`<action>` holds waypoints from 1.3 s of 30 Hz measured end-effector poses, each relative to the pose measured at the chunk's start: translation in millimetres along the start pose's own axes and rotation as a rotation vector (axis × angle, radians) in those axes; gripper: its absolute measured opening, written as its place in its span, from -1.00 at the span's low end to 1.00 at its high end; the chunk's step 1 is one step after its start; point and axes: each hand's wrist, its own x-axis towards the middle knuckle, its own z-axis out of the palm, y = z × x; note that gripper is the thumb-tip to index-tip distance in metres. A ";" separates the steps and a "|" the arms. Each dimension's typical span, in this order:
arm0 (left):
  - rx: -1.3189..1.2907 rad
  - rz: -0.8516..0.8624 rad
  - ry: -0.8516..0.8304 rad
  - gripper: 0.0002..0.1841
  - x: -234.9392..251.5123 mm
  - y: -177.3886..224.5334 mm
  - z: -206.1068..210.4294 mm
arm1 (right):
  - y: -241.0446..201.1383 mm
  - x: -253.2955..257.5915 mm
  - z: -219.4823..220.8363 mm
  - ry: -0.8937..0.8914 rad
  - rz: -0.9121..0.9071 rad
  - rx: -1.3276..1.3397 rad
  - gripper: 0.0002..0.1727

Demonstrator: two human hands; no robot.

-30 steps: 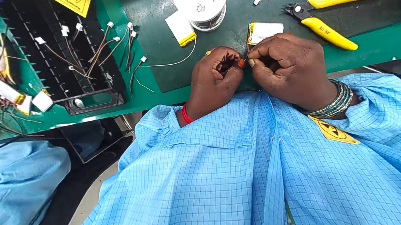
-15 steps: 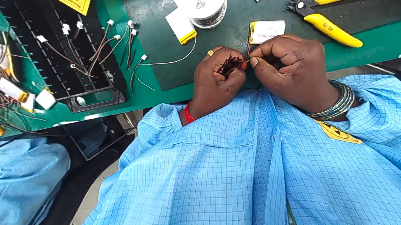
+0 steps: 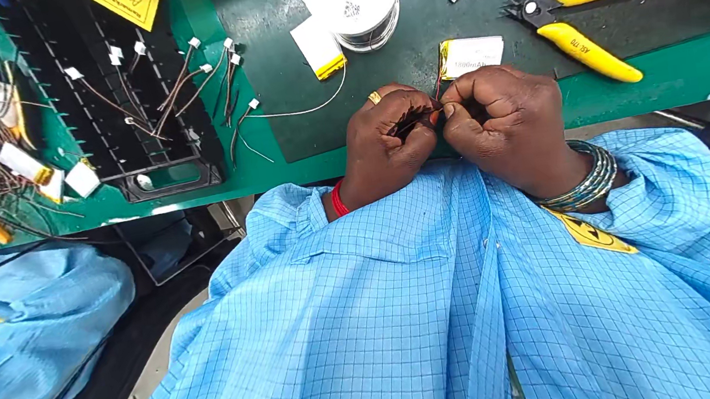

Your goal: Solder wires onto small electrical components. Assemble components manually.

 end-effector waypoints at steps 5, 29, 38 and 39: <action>0.002 -0.001 0.011 -0.90 0.4 0.8 0.2 | -0.1 -0.5 4.1 0.020 -0.007 -0.010 -0.86; -0.156 -0.159 0.031 -0.87 1.6 7.3 -3.4 | 2.0 -1.9 -1.0 0.027 0.013 0.129 -0.85; -0.116 -0.203 0.004 -0.86 4.0 13.9 -6.7 | 4.4 -1.4 3.1 0.082 -0.175 -0.052 -0.84; -0.116 -0.216 0.001 -0.86 4.5 14.9 -7.0 | 4.5 -1.4 3.7 0.086 -0.176 -0.055 -0.84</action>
